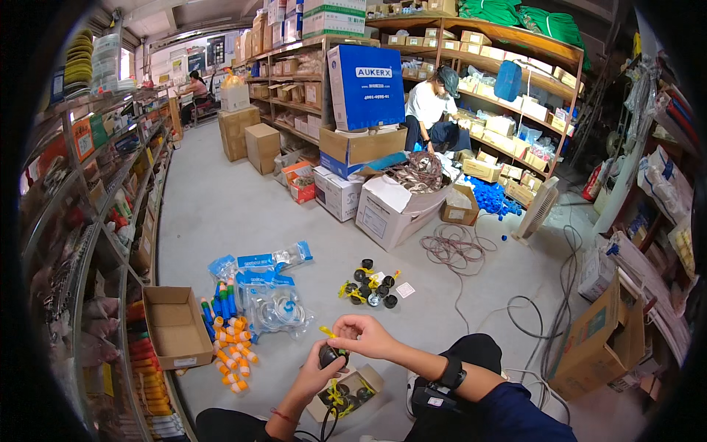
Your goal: The person assembles components of toy cars by hand, attaching wheels and other yellow and black plastic parts while sitting on the floor of a storage area.
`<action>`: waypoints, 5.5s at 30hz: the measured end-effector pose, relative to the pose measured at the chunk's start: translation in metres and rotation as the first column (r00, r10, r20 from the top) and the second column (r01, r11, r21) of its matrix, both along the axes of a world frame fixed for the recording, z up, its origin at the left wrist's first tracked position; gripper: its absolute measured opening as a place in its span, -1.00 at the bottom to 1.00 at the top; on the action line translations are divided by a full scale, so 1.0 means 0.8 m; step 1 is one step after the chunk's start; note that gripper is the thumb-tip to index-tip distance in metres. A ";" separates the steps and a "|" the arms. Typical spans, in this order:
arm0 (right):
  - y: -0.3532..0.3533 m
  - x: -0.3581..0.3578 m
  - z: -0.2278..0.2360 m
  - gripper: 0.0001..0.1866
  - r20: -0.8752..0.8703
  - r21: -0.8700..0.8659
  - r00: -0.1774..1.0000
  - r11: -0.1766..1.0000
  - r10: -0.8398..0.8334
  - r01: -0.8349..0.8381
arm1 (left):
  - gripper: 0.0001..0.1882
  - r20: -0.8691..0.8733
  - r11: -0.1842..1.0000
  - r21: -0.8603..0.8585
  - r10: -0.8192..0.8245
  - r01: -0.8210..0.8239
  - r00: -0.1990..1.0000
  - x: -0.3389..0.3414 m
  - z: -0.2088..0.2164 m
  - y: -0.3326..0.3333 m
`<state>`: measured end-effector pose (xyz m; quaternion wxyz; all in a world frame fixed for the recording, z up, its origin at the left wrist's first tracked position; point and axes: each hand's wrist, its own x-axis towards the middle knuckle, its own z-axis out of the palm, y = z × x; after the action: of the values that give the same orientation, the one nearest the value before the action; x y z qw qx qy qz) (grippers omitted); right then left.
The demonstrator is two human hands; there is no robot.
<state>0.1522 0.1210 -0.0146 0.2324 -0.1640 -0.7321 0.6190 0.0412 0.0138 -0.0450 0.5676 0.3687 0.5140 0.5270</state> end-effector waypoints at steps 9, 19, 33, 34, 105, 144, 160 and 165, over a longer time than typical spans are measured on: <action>0.004 -0.004 -0.020 -0.84 -0.022 0.032 0.999 0.998 -0.044 0.044 | -0.59 0.057 0.996 -0.023 -0.089 0.090 0.994 0.004 0.003 -0.002; 0.000 -0.002 -0.012 -0.83 0.106 0.141 0.993 0.989 -0.048 0.033 | -0.68 0.233 0.981 -0.003 0.189 -0.193 0.954 -0.003 -0.003 0.001; 0.002 0.001 -0.015 -0.84 0.096 -0.401 0.986 0.912 0.136 -0.087 | -0.65 0.173 0.972 0.009 0.228 -0.233 0.958 -0.006 -0.004 0.000; 0.003 0.001 -0.012 -0.84 0.096 -0.403 0.986 0.911 0.138 -0.088 | -0.65 0.169 0.976 0.028 0.209 -0.216 0.963 -0.007 -0.005 0.000; -0.013 -0.012 -0.045 -0.71 0.143 -0.383 0.985 0.923 0.095 -0.034 | -0.44 -0.066 0.998 0.062 -0.001 0.005 0.998 -0.018 -0.012 -0.001; 0.057 -0.002 -0.166 -0.66 0.663 -0.156 0.736 0.987 0.141 -0.050 | -0.55 0.058 0.976 -0.088 0.202 -0.197 0.978 -0.033 -0.013 -0.012; -0.004 0.029 -0.344 -0.71 0.872 0.192 0.490 0.918 0.003 -0.348 | -0.53 0.030 0.951 -0.149 0.280 -0.272 0.960 -0.056 -0.011 -0.030; 0.001 0.056 -0.367 -0.65 0.793 0.394 0.585 0.876 -0.172 -0.277 | -0.54 0.026 0.952 -0.168 0.263 -0.255 0.964 -0.052 -0.006 -0.017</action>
<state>0.1966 0.1215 -0.3078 -0.1125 -0.3419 -0.8896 0.2812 -0.0003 0.0002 -0.0494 0.5341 0.2376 0.5855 0.5617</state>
